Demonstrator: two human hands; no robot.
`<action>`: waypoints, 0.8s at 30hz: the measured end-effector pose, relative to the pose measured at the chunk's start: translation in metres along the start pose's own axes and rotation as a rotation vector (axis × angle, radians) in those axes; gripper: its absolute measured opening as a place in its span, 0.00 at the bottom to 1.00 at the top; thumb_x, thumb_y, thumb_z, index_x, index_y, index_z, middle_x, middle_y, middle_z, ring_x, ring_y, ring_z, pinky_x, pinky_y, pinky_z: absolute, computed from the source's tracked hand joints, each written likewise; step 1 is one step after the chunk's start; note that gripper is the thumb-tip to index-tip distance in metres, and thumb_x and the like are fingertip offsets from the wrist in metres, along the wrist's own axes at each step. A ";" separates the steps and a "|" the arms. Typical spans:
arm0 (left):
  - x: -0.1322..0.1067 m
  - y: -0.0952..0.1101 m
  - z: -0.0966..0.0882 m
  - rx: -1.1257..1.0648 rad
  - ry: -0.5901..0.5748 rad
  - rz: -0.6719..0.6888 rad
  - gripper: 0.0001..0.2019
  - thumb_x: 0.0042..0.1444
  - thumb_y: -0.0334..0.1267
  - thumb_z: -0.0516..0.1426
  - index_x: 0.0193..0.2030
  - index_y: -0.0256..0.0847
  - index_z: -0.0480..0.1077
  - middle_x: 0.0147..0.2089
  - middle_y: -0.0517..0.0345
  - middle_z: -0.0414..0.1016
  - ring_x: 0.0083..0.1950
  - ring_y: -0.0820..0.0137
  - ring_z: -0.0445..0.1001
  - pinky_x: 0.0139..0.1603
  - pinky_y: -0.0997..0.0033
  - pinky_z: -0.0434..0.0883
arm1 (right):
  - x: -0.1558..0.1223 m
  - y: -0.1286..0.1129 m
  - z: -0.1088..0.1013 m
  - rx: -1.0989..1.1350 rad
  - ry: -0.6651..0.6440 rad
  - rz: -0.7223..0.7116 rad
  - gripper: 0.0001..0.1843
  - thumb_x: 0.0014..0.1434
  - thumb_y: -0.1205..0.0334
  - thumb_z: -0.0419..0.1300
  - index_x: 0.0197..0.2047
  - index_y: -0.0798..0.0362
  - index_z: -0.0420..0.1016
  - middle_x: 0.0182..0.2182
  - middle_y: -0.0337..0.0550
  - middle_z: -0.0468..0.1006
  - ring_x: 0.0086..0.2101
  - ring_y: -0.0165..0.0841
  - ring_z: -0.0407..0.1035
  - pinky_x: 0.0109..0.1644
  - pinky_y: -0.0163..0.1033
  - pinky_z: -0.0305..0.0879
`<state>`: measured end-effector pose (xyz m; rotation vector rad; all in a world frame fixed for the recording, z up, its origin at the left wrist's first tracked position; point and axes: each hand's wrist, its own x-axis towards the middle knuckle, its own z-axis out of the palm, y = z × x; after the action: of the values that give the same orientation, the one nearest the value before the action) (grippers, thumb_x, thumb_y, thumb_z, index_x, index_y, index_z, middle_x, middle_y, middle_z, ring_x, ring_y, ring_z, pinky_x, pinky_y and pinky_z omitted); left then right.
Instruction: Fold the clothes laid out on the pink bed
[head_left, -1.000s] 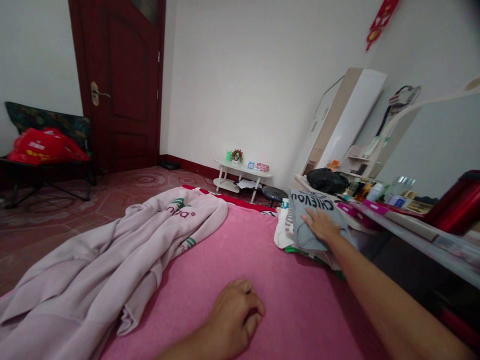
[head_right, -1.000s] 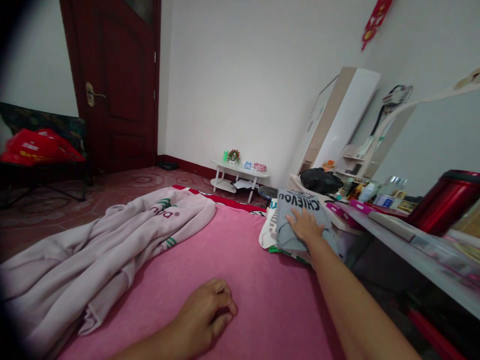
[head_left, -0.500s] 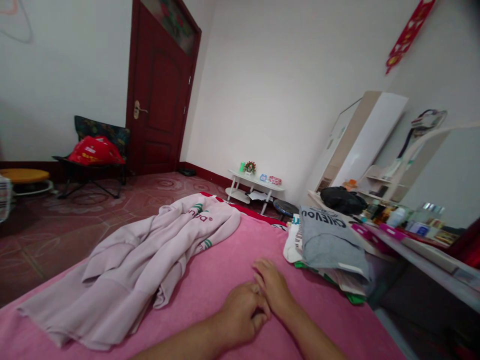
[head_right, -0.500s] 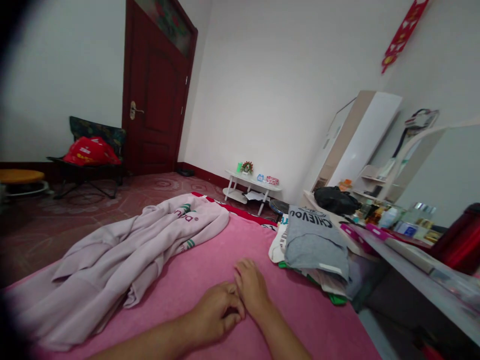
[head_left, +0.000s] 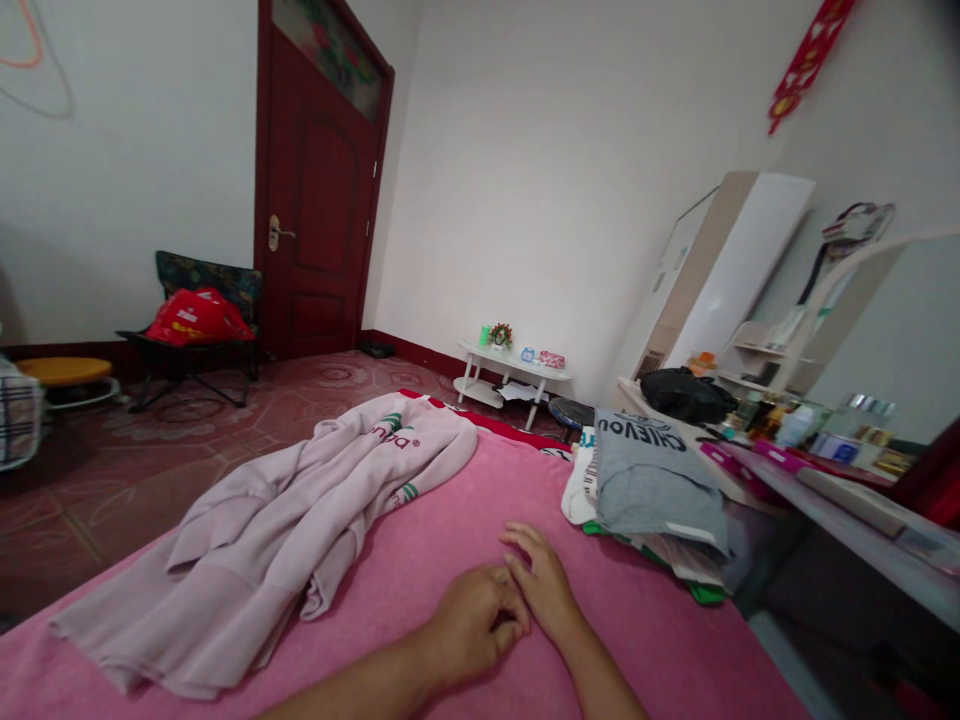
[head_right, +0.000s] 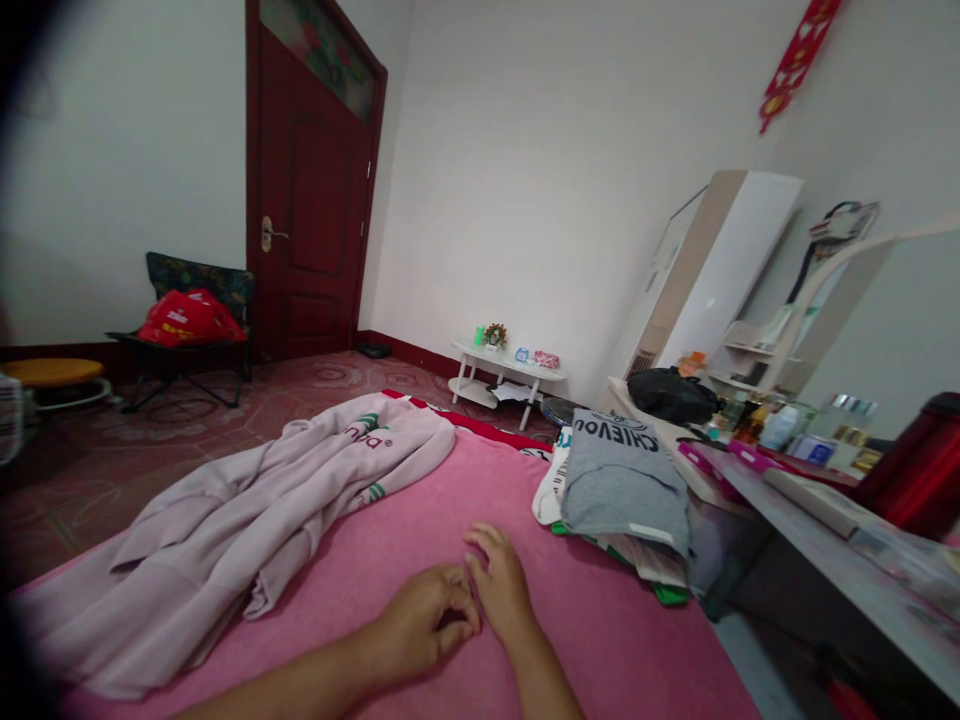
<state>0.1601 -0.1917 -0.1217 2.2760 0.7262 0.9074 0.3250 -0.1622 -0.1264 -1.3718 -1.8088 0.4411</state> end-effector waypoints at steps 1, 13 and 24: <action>0.001 0.000 0.001 0.001 0.001 -0.002 0.10 0.47 0.24 0.56 0.32 0.41 0.76 0.36 0.58 0.75 0.39 0.70 0.71 0.41 0.74 0.64 | -0.001 0.000 0.000 0.000 0.003 0.001 0.14 0.54 0.65 0.56 0.42 0.49 0.79 0.51 0.46 0.75 0.53 0.40 0.66 0.62 0.47 0.57; 0.003 0.000 0.002 -0.024 0.020 -0.011 0.08 0.46 0.24 0.57 0.30 0.40 0.75 0.34 0.59 0.74 0.38 0.72 0.70 0.39 0.76 0.63 | -0.006 0.001 -0.002 -0.062 -0.027 -0.013 0.17 0.54 0.67 0.54 0.45 0.52 0.78 0.52 0.48 0.74 0.54 0.39 0.66 0.61 0.47 0.57; 0.000 -0.008 0.004 -0.101 0.048 -0.014 0.10 0.45 0.24 0.57 0.30 0.40 0.76 0.35 0.59 0.75 0.38 0.72 0.71 0.39 0.75 0.63 | -0.004 0.008 0.006 -0.181 0.002 -0.060 0.15 0.57 0.66 0.51 0.44 0.51 0.76 0.51 0.47 0.73 0.53 0.37 0.65 0.60 0.46 0.59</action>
<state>0.1602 -0.1874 -0.1296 2.1647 0.6997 0.9737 0.3256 -0.1618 -0.1367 -1.4346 -1.9204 0.2487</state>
